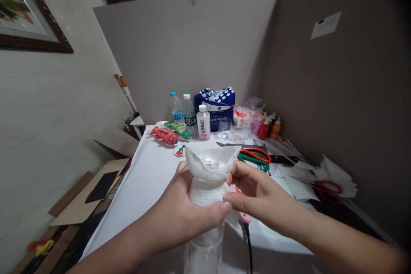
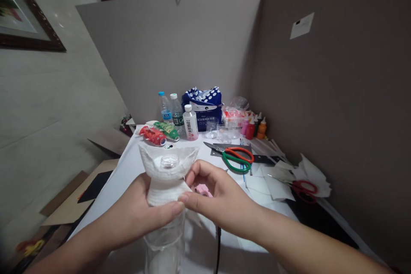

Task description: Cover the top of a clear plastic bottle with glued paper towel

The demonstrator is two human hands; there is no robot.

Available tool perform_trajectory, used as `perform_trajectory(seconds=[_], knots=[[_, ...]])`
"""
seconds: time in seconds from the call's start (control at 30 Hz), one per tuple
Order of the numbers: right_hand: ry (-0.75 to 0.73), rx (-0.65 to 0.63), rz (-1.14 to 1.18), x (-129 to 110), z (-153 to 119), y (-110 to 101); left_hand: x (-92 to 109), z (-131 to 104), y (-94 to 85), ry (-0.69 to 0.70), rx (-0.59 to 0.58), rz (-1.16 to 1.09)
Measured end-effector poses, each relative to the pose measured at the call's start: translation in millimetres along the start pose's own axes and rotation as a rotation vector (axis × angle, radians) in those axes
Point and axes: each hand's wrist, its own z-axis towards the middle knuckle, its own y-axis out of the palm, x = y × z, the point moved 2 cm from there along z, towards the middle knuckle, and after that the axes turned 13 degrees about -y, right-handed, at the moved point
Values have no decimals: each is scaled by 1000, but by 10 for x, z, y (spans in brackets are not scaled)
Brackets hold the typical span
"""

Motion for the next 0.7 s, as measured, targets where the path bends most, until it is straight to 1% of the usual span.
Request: perform_trajectory(seconds=[0.1, 0.17, 0.23, 0.3, 0.43, 0.5, 0.57, 0.63, 0.7], knots=[[-3, 22, -26, 14, 48, -33, -12, 55, 4, 25, -6, -24], [64, 14, -40, 35, 63, -57, -37, 83, 11, 15, 8, -23], [142, -7, -51, 51, 65, -77, -71, 94, 19, -10, 49, -4], [186, -27, -53, 51, 61, -86, -100, 90, 29, -16, 95, 18], [193, -34, -20, 23, 61, -79, -132, 75, 46, 9, 184, 59], [178, -27, -22, 12, 61, -73, -140, 74, 49, 48, 212, 67], [163, -15, -19, 8, 56, -69, -145, 70, 48, 125, 248, 88], [138, 8, -6, 8, 47, -66, -147, 61, 45, 213, 302, 141], [107, 33, -2, 8, 38, -62, -148, 54, 43, 268, 356, 201]])
